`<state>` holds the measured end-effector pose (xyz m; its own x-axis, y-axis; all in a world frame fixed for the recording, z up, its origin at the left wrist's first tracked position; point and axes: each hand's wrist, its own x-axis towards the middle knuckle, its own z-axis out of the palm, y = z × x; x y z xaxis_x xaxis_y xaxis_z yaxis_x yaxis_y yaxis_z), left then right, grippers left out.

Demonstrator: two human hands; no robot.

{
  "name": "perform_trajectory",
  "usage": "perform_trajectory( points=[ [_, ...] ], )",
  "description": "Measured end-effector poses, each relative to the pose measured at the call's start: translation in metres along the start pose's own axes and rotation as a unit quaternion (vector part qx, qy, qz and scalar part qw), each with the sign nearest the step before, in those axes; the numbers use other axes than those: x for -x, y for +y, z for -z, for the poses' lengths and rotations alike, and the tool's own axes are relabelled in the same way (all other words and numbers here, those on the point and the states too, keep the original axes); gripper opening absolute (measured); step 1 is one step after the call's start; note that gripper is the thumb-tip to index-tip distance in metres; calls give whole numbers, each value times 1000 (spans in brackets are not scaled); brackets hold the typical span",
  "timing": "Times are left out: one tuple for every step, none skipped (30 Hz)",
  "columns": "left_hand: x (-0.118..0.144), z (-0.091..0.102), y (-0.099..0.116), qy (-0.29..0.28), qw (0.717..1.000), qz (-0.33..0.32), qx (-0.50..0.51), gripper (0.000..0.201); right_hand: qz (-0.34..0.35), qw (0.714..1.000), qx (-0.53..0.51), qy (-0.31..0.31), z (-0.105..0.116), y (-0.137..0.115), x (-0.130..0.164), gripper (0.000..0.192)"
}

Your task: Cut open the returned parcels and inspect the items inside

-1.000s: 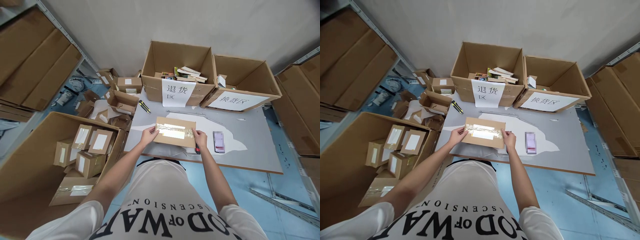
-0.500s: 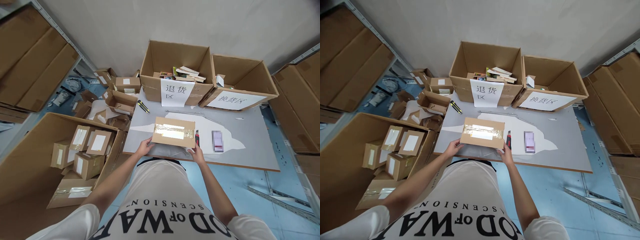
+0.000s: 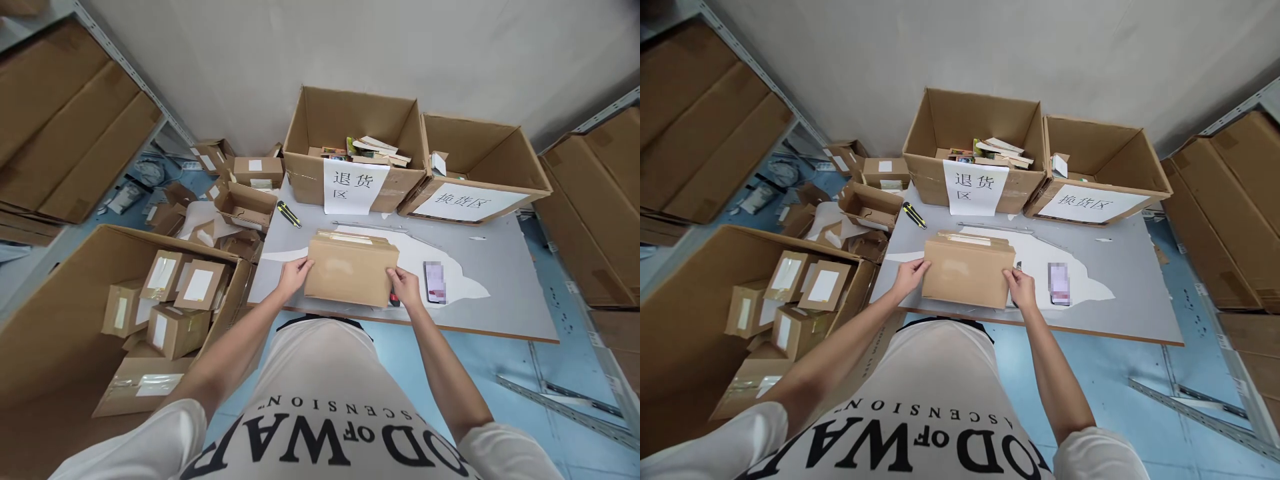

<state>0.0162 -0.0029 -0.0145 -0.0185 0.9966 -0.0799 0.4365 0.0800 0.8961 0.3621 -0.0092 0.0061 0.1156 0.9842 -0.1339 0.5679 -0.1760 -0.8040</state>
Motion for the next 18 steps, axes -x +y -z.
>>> perform_trajectory(
  points=[
    [-4,1,4,8,1000,3,-11,42,6,1000,18,1,3,-6,-5,55],
    [-8,0,7,14,1000,8,-14,42,13,999,31,1,5,-10,-9,55],
    [-12,0,8,20,1000,15,-13,42,17,999,43,-1,6,-13,-13,56],
    [-16,-1,9,27,999,25,-10,42,16,998,59,3,5,-15,-17,58],
    [-20,-3,9,34,999,39,-7,41,13,997,75,6,3,-15,-20,59],
    [-24,-4,8,41,998,56,-6,40,11,996,90,7,0,-14,-24,61],
    [-28,-5,7,47,996,73,-7,39,9,995,102,5,-3,-12,-27,62],
    [-31,-6,6,51,995,88,-8,38,8,994,111,2,-6,-10,-30,63],
    [-34,-7,4,51,994,99,-8,37,6,993,119,-3,-9,-7,-34,64],
    [-37,-8,2,50,993,107,-5,37,3,992,125,-9,-13,-4,-37,65],
    [-40,-9,0,47,993,111,-1,36,-1,991,131,-15,-16,-1,-40,66],
    [-42,-10,-2,45,992,114,5,36,-6,991,135,-19,-18,2,-43,68],
    [-43,-12,-4,41,992,118,13,36,-12,990,138,-22,-21,4,-46,68],
    [-45,-13,-6,36,992,121,24,36,-18,990,139,-23,-22,6,-49,69],
    [-46,-14,-8,30,991,124,37,35,-22,990,141,-23,-24,8,-51,68],
    [-47,-15,-10,23,990,126,52,35,-25,989,142,-21,-25,10,-53,68],
    [-47,-15,-11,13,989,127,68,35,-26,989,142,-20,-26,11,-54,67],
    [-47,-15,-12,3,988,128,84,35,-27,990,140,-19,-27,12,-55,66]
  ],
)
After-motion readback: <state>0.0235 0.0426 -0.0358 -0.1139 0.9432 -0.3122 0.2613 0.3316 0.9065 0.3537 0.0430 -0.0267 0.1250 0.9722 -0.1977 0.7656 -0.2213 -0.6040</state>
